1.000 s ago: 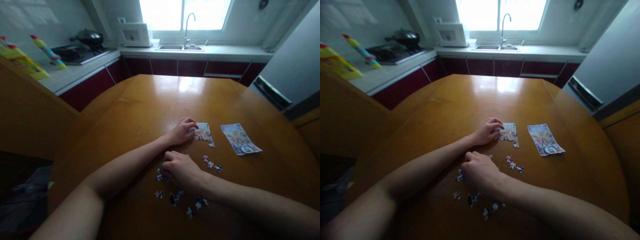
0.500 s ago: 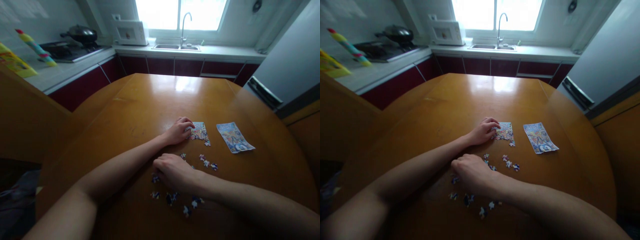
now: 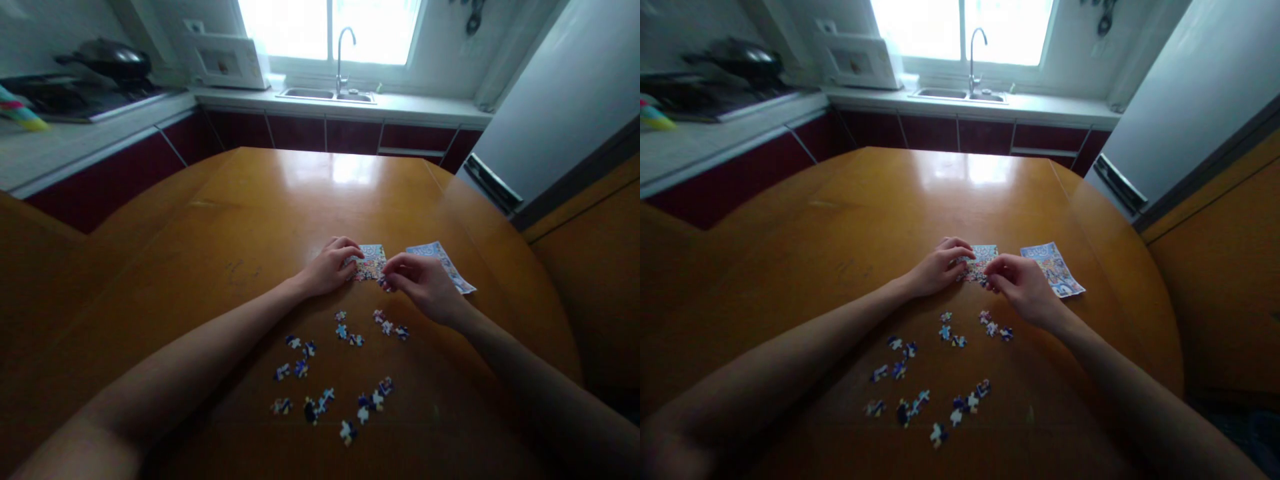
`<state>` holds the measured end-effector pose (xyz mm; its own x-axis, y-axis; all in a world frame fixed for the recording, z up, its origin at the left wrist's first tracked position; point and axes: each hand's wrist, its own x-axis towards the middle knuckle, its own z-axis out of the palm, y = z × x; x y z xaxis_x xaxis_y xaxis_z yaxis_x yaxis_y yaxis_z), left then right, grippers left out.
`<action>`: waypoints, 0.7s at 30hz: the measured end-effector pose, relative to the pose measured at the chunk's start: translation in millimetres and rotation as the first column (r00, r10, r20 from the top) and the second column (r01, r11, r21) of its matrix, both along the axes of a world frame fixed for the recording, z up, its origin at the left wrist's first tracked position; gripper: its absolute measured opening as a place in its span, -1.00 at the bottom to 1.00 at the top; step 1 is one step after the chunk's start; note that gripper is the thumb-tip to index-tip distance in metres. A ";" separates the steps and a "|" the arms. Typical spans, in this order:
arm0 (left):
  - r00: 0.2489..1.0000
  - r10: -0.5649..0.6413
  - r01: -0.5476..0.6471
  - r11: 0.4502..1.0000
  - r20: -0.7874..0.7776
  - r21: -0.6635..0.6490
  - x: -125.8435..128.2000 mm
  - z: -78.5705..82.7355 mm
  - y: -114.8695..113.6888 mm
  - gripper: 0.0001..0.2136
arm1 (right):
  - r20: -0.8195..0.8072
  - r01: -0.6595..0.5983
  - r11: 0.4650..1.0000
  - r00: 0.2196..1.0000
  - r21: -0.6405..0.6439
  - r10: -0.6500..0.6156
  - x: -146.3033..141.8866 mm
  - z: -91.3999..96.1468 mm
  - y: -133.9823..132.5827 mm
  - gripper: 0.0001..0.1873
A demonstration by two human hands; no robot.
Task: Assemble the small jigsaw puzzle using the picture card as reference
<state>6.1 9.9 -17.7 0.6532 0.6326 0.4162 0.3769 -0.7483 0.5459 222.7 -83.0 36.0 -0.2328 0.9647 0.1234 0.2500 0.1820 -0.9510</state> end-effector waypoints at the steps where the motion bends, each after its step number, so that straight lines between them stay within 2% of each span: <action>1: 1.000 0.001 -0.001 1.000 -0.005 -0.001 -0.1 0.6 -0.1 -0.81 | -0.029 0.038 0.999 0.999 -0.013 -0.038 4.9 -0.2 2.1 -0.86; 3: 1.000 0.007 -0.007 1.000 -0.010 -0.003 -0.2 1.2 0.1 -0.81 | -0.055 0.071 0.997 0.996 -0.017 -0.071 10.1 0.8 4.4 -0.82; 6: 1.000 0.007 -0.007 1.000 -0.010 0.003 -0.4 0.5 0.1 -0.82 | -0.020 0.020 0.999 1.000 -0.042 -0.020 10.1 3.0 0.8 -0.84; 9: 1.000 -0.002 0.002 1.000 -0.009 0.008 -0.4 -0.9 -0.6 -0.82 | 0.097 -0.119 0.985 0.987 -0.125 0.131 4.7 2.5 -11.5 -0.90; 12: 1.000 -0.004 0.004 1.000 0.000 0.004 0.0 -1.7 -1.2 -0.82 | 0.204 -0.312 0.919 0.910 -0.239 0.362 -4.4 -0.8 -27.7 -0.95; 15: 1.000 -0.004 0.004 1.000 0.008 -0.002 0.5 -1.2 -1.7 -0.81 | 0.242 -0.410 0.862 0.841 -0.297 0.484 -16.4 -5.3 -41.1 -0.96; 18: 1.000 -0.009 0.009 1.000 0.002 -0.013 0.9 0.2 -2.3 -0.81 | 0.290 -0.451 0.857 0.809 -0.251 0.511 -27.8 -10.4 -48.7 -0.92; 21: 1.000 -0.012 0.012 1.000 -0.007 -0.010 1.2 0.8 -2.8 -0.80 | 0.341 -0.511 0.849 0.780 -0.139 0.525 -35.7 -15.8 -52.2 -0.87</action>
<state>7.3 7.2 -16.9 0.6633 0.6292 0.4052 0.3720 -0.7470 0.5511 187.0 -135.1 20.2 -0.7187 0.6883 -0.0981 0.4461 0.3483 -0.8245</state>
